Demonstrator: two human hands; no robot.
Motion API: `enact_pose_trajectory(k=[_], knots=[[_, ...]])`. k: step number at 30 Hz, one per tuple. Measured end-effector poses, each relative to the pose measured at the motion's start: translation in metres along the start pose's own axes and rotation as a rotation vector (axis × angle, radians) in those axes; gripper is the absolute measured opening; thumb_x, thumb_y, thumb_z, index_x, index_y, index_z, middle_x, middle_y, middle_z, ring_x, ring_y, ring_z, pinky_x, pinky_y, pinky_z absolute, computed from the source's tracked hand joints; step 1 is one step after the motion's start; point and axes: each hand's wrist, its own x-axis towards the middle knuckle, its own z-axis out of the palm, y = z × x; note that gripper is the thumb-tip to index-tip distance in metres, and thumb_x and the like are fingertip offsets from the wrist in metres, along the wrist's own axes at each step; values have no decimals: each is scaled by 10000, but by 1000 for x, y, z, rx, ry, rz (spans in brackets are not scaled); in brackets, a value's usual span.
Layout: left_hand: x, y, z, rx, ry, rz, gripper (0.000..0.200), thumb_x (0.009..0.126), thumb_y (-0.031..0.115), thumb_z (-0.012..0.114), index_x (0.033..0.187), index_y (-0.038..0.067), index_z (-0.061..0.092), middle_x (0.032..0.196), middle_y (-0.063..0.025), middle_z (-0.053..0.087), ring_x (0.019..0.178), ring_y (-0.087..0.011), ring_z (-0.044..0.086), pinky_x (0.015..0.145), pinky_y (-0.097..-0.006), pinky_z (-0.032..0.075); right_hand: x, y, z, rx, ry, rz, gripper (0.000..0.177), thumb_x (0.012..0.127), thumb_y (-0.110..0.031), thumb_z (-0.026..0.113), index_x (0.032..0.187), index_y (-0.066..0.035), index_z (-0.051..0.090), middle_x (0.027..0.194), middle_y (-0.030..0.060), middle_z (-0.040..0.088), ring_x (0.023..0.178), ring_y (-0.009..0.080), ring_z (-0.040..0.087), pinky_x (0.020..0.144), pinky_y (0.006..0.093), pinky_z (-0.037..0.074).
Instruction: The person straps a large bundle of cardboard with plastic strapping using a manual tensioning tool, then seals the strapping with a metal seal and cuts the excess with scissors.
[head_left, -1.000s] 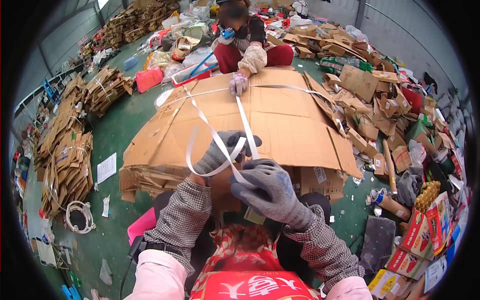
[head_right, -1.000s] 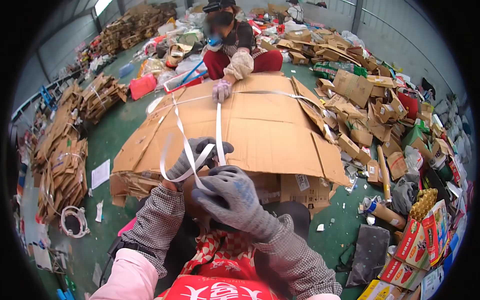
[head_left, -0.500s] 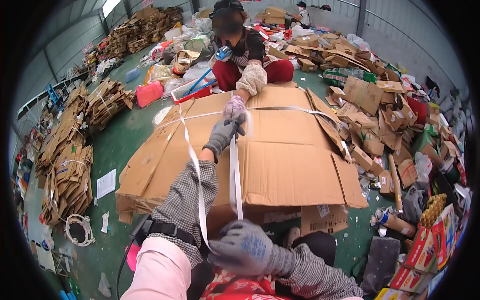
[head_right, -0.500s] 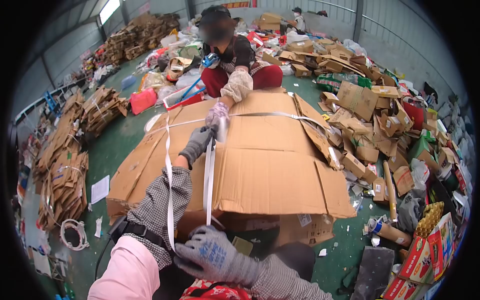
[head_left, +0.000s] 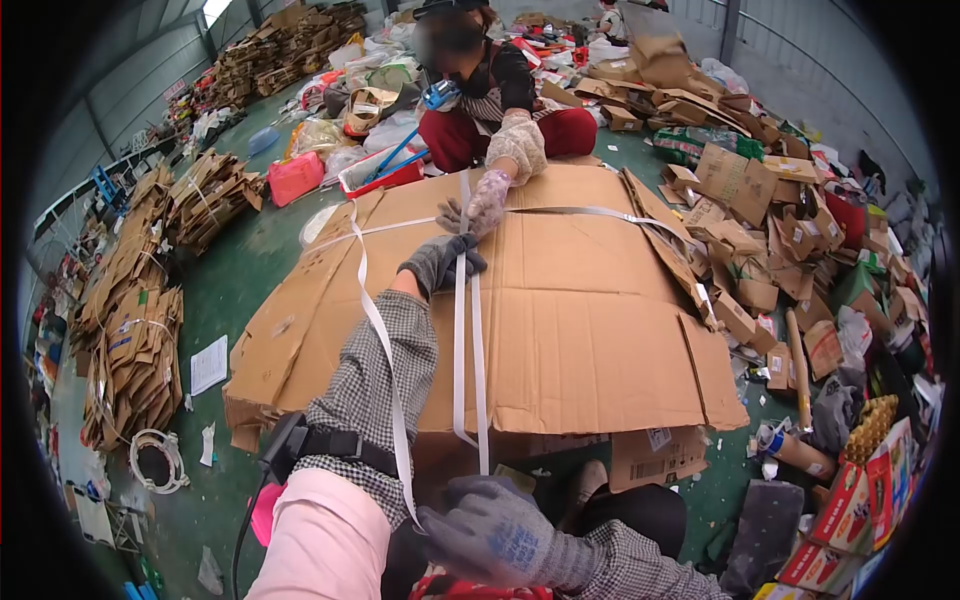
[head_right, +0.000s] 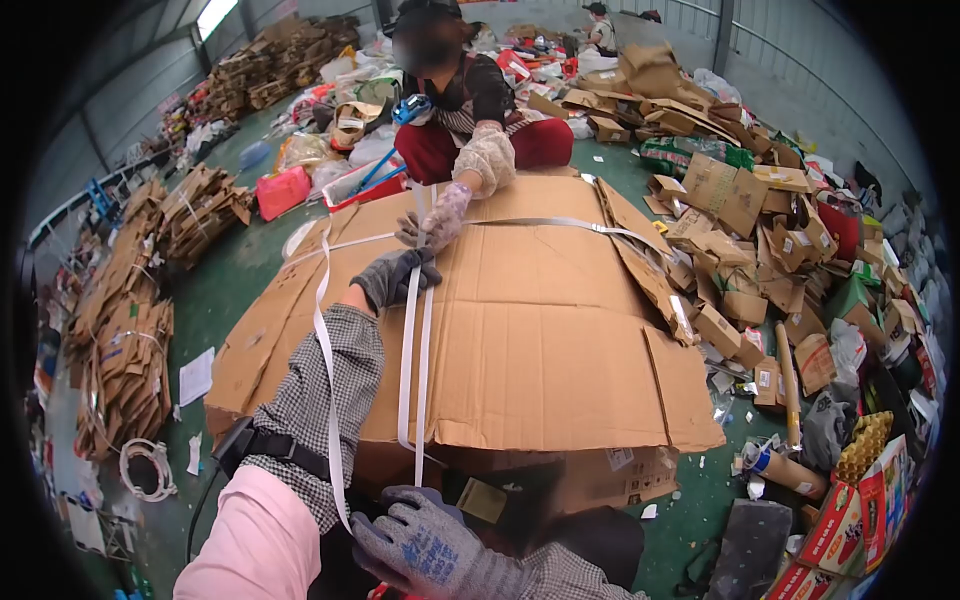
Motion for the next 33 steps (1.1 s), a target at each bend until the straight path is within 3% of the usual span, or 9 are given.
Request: enact_pose_trajectory(k=[3, 13, 16, 23, 26, 28, 30, 32, 33], knots=[[3, -17, -2, -87, -9, 7, 379, 840, 415, 588, 839, 45, 674, 639, -18, 595, 488, -110, 497, 436, -239, 399, -10, 2, 11, -38, -22, -14, 398, 790, -235, 625, 1111, -14, 544, 748, 54, 545, 765, 224, 573, 964, 430, 387], [26, -33, -3, -345, -85, 42, 213, 867, 292, 588, 792, 92, 574, 652, -33, 607, 456, -94, 499, 393, -211, 370, -11, 13, 21, -176, 49, 37, 463, 730, -256, 664, 1119, -30, 555, 754, 75, 572, 765, 234, 576, 953, 434, 384], [27, -15, 0, -226, 92, -31, 210, 869, 280, 585, 827, 74, 583, 648, -41, 607, 449, -111, 503, 396, -235, 386, 2, 20, 22, -280, 236, -22, 323, 704, -153, 612, 1017, -75, 626, 616, -25, 497, 618, 143, 547, 856, 372, 468], [30, -18, 3, -111, 52, 121, 299, 882, 331, 568, 873, 33, 588, 649, -59, 615, 476, -156, 537, 427, -272, 422, 5, 19, 20, -274, 298, 5, 328, 684, -150, 629, 1003, -77, 635, 621, -13, 503, 624, 155, 555, 863, 380, 463], [2, -22, 4, -73, 216, 58, 323, 898, 360, 538, 929, 44, 599, 791, -75, 641, 543, -156, 569, 470, -255, 447, 4, 24, 19, -293, 312, 9, 335, 675, -173, 654, 995, -71, 639, 644, 4, 530, 641, 173, 567, 865, 393, 459], [-22, -31, -1, -40, 281, 263, 412, 909, 427, 493, 1049, 54, 595, 956, -74, 630, 716, -165, 600, 613, -284, 492, 4, 30, 18, -337, 390, -22, 349, 679, -196, 674, 1002, -69, 633, 675, 18, 562, 650, 188, 573, 862, 400, 458], [-86, -44, -5, -153, 129, 446, 541, 913, 511, 420, 1197, 66, 540, 1072, -80, 607, 922, -194, 594, 784, -328, 488, 4, 32, 10, -340, 376, 5, 336, 695, -199, 672, 1002, -71, 629, 696, 32, 579, 677, 200, 575, 887, 410, 438], [-165, -56, -3, -801, -333, 274, 583, 921, 540, 347, 1281, 102, 484, 1152, -86, 596, 1106, -223, 530, 932, -366, 424, 8, 35, 4, -411, 389, 31, 301, 715, -201, 662, 991, -83, 634, 750, 40, 601, 761, 204, 583, 938, 424, 401], [-186, -77, -1, -1032, -399, 332, 560, 931, 519, 326, 1298, 120, 469, 1203, -78, 572, 1138, -238, 516, 953, -373, 412, 10, 37, 5, -407, 388, 32, 301, 715, -201, 662, 991, -83, 634, 750, 40, 601, 761, 204, 583, 938, 424, 401]])
